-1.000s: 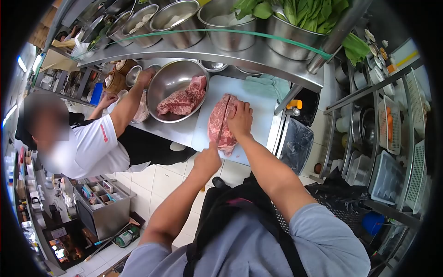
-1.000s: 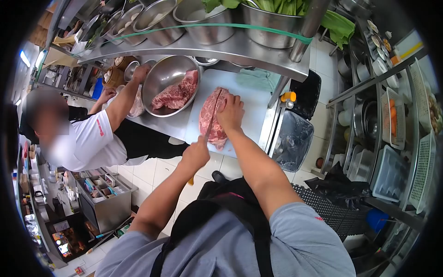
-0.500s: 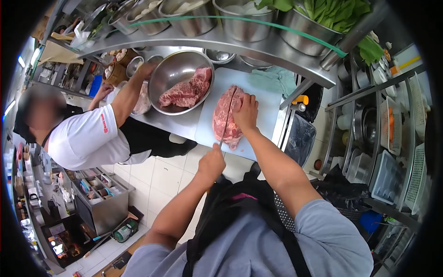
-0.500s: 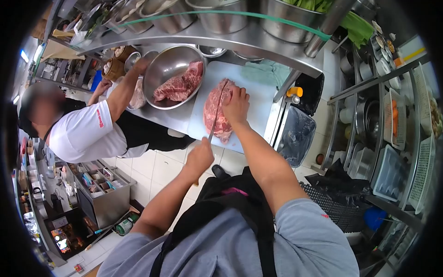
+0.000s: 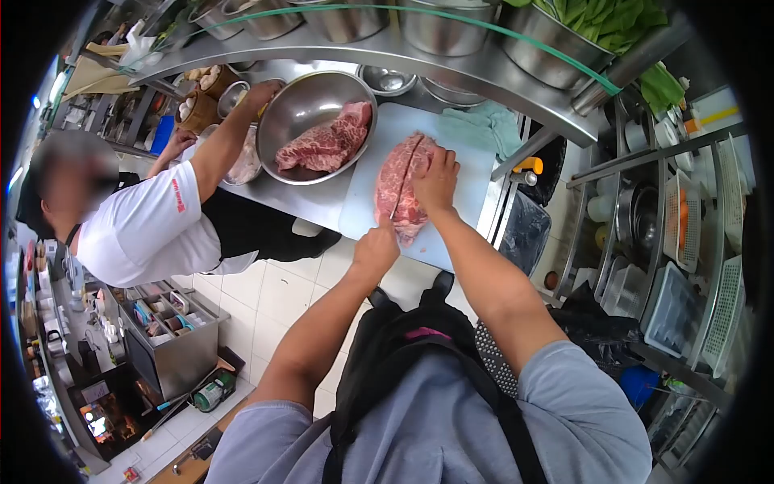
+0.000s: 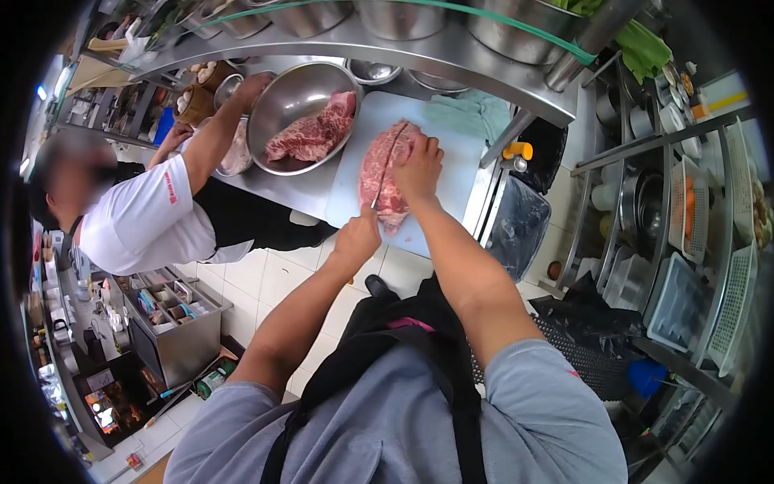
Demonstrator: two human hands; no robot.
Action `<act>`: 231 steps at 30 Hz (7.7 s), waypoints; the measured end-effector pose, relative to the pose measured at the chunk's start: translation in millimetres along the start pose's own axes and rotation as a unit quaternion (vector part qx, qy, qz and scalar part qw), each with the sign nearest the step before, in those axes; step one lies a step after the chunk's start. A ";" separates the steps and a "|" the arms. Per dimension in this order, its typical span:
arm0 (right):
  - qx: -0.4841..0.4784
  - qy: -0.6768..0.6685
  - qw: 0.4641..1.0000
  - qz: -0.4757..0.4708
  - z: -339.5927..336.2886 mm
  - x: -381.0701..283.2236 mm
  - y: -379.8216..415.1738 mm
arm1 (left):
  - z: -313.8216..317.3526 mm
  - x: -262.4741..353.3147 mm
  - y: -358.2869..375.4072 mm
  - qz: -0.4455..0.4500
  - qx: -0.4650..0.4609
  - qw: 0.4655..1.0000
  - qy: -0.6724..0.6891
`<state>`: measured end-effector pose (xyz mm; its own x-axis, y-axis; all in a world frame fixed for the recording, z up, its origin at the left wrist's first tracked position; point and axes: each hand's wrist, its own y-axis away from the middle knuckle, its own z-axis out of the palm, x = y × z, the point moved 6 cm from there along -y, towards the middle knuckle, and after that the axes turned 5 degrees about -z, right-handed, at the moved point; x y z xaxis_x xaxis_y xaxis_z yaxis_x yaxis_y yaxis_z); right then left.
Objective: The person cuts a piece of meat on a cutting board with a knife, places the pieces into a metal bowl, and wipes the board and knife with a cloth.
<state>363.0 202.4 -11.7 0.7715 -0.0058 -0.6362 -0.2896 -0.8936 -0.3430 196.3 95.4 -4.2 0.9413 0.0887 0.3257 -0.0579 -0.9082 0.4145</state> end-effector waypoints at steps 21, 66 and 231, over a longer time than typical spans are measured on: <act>0.003 -0.028 0.998 -0.064 7.3 5.4 -2.5 | 23.4 -17.2 12.3 0.030 0.039 0.997 0.053; -0.032 -0.018 0.997 -0.068 -0.3 1.2 -5.9 | 45.6 -14.8 4.9 0.008 0.011 0.997 0.070; -0.167 -0.205 0.932 0.249 -33.2 72.5 17.3 | 46.1 -3.2 -45.1 0.084 -0.020 0.996 -0.004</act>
<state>432.7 171.6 -40.8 0.2872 -0.3467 -0.8929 -0.3080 -0.9161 0.2566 211.2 117.2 -63.0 0.9200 -0.0674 0.3861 -0.2283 -0.8930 0.3880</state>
